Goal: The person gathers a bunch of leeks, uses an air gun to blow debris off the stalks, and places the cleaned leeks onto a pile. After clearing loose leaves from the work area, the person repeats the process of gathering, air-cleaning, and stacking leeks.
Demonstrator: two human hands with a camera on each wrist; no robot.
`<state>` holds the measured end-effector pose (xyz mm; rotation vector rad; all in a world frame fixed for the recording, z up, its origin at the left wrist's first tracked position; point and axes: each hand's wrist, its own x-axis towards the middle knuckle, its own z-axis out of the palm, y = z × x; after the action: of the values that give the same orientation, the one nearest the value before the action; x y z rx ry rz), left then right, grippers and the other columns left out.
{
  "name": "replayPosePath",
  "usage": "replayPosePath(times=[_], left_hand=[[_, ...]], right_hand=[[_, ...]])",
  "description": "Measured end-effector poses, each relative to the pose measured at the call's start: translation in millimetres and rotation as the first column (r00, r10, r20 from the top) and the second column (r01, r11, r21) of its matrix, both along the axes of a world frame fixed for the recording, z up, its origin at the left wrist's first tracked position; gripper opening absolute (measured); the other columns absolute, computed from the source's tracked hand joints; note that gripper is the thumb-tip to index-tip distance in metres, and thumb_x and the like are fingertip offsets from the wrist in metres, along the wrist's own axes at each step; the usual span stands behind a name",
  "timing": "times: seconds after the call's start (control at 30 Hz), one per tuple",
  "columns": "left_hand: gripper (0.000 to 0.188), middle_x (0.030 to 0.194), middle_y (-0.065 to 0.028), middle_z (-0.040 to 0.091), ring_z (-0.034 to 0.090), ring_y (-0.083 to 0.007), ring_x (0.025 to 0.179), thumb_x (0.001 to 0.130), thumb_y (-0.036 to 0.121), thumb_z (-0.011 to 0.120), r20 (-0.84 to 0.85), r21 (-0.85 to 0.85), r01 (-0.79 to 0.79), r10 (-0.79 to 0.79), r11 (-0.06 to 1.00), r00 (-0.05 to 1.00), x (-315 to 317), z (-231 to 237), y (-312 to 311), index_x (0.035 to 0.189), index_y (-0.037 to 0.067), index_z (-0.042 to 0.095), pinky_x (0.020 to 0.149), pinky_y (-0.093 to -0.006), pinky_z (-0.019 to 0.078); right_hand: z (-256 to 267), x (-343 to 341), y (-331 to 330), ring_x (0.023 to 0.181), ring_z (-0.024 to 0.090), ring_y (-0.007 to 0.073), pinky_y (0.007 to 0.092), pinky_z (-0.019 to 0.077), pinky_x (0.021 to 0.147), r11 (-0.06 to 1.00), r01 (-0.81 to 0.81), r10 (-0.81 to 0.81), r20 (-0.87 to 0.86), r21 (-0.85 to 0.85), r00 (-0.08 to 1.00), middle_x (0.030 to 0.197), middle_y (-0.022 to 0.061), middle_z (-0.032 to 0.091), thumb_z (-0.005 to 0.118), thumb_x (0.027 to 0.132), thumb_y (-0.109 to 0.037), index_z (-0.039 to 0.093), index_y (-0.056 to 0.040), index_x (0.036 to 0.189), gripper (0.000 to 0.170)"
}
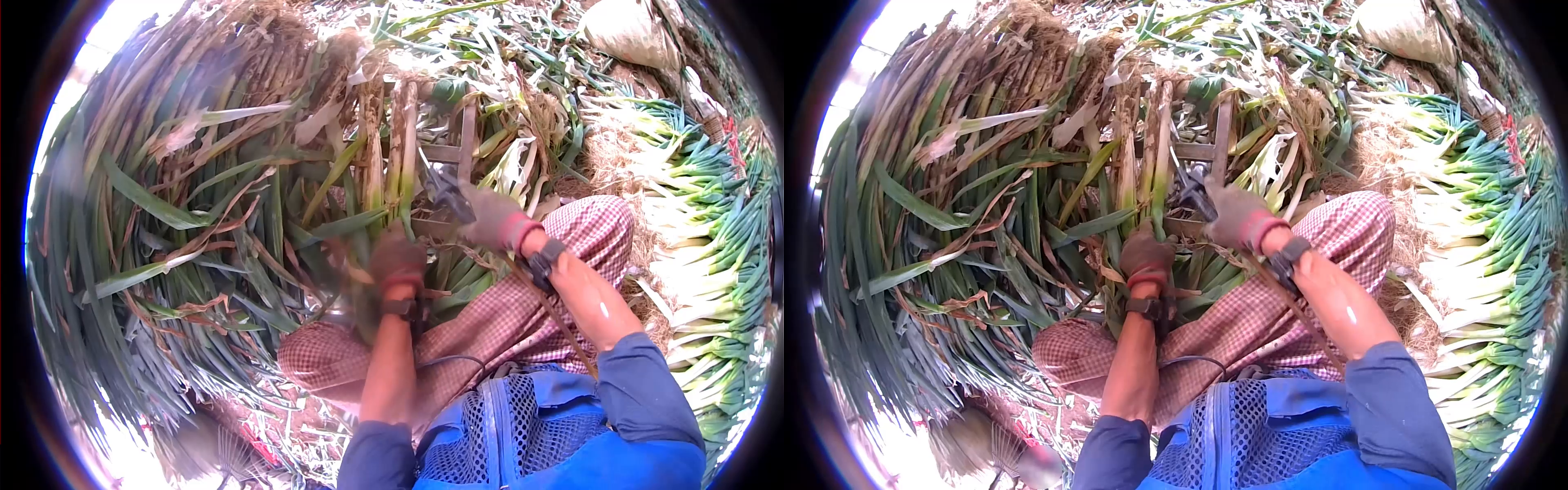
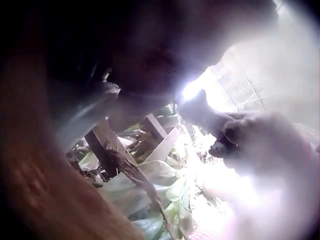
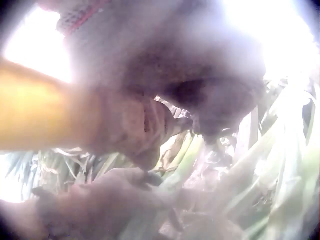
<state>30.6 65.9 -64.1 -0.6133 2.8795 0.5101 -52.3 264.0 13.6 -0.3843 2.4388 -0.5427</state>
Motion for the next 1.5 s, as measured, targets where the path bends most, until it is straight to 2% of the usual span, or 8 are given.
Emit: replayPosePath(times=[0.4, 0.93, 1.03, 1.2, 1.33, 1.37, 1.4, 1.5], left_hand=[[0.04, 0.114, -0.0203, 0.076, 0.075, -0.0414, 0.103, 0.092, 0.028, 0.071, 0.157, -0.045, 0.047, -0.04, 0.998, 0.987, -32, -9, -2, 0.126, 0.009, 0.069, 0.089, -0.0528, 0.0606], [0.031, 0.108, -0.0218, 0.078, 0.076, -0.0432, 0.1, 0.082, 0.021, 0.077, 0.126, 0.134, 0.117, -0.134, 0.984, 0.983, -27, 6, 34, 0.109, 0.006, 0.072, 0.087, -0.051, 0.0607], [0.039, 0.107, -0.0215, 0.078, 0.076, -0.0426, 0.099, 0.078, 0.023, 0.083, 0.1, 0.182, 0.129, -0.149, 0.975, 0.984, -10, 10, 68, 0.112, 0.007, 0.072, 0.087, -0.0501, 0.0602], [0.032, 0.109, -0.0178, 0.078, 0.076, -0.04, 0.099, 0.081, 0.03, 0.084, 0.013, 0.266, 0.304, -0.318, 0.915, 0.948, 10, 9, 71, 0.105, 0.009, 0.077, 0.087, -0.0506, 0.0595], [0.03, 0.105, -0.0178, 0.08, 0.079, -0.031, 0.093, 0.088, 0.026, 0.079, -0.164, 0.559, 0.024, 0.082, 0.829, 0.983, 12, -4, 12, 0.112, 0.009, 0.081, 0.084, -0.0414, 0.06], [0.027, 0.102, -0.0165, 0.081, 0.079, -0.0285, 0.09, 0.089, 0.024, 0.078, -0.122, 0.609, -0.097, 0.214, 0.788, 0.969, 15, 2, -4, 0.111, 0.008, 0.081, 0.084, -0.0391, 0.0597], [0.026, 0.101, -0.0153, 0.081, 0.079, -0.0263, 0.089, 0.091, 0.022, 0.077, -0.18, 0.505, -0.12, 0.24, 0.855, 0.954, 18, -4, -24, 0.111, 0.007, 0.081, 0.084, -0.0377, 0.0595], [0.024, 0.1, -0.0128, 0.082, 0.078, -0.0222, 0.087, 0.093, 0.019, 0.076, -0.357, 0.088, -0.117, 0.141, 0.989, 0.923, 28, -38, -83, 0.111, 0.006, 0.08, 0.083, -0.0358, 0.0591]], right_hand=[[-29, -108, -29, 0.109, 0.074, 0.0435, 0.0506, 0.0567, 0.096, 0.999, 0.05, -0.046, -0.188, 0.016, 0.981, 0.113, 0.0271, 0.075, 0.07, 0.084, -0.022, 0.06, 0.0005, 0.134, 0.056], [14, 46, 60, 0.108, 0.072, 0.0395, 0.046, 0.0563, 0.098, 0.974, -0.2, 0.195, -0.053, -0.105, 0.979, 0.114, 0.0264, 0.07, 0.082, 0.083, -0.03, 0.04, -0.0036, 0.163, 0.094], [30, 39, 64, 0.115, 0.07, 0.0431, 0.047, 0.0536, 0.104, 0.99, 0.049, -0.052, -0.022, -0.133, 0.998, 0.122, 0.027, 0.071, 0.082, 0.082, -0.037, 0.04, -0.0036, 0.163, 0.097], [10, 43, 58, 0.115, 0.07, 0.0397, 0.0435, 0.0533, 0.104, 0.991, -0.001, -0.012, -0.096, -0.135, 0.995, 0.125, 0.0282, 0.069, 0.085, 0.079, -0.035, 0.039, 0.0006, 0.163, 0.102], [6, 49, 48, 0.118, 0.068, 0.042, 0.0449, 0.0523, 0.106, 0.979, -0.011, -0.035, -0.215, -0.205, 0.976, 0.128, 0.0285, 0.068, 0.084, 0.081, -0.037, 0.039, 0.0015, 0.163, 0.101], [22, 47, 42, 0.12, 0.068, 0.0422, 0.0459, 0.0515, 0.107, 0.986, -0.004, 0.0, -0.025, -0.166, 1.0, 0.127, 0.0283, 0.068, 0.083, 0.082, -0.036, 0.036, 0.0005, 0.165, 0.102], [32, 46, 36, 0.121, 0.067, 0.0425, 0.0469, 0.0507, 0.108, 0.992, -0.005, 0.026, 0.166, -0.126, 0.986, 0.127, 0.028, 0.068, 0.082, 0.083, -0.035, 0.032, -0.0004, 0.167, 0.104], [12, 64, 28, 0.117, 0.069, 0.0418, 0.0459, 0.0523, 0.105, 0.978, -0.104, 0.112, 0.035, -0.18, 0.993, 0.125, 0.0265, 0.068, 0.083, 0.084, -0.036, 0.031, 0.0002, 0.167, 0.104]])
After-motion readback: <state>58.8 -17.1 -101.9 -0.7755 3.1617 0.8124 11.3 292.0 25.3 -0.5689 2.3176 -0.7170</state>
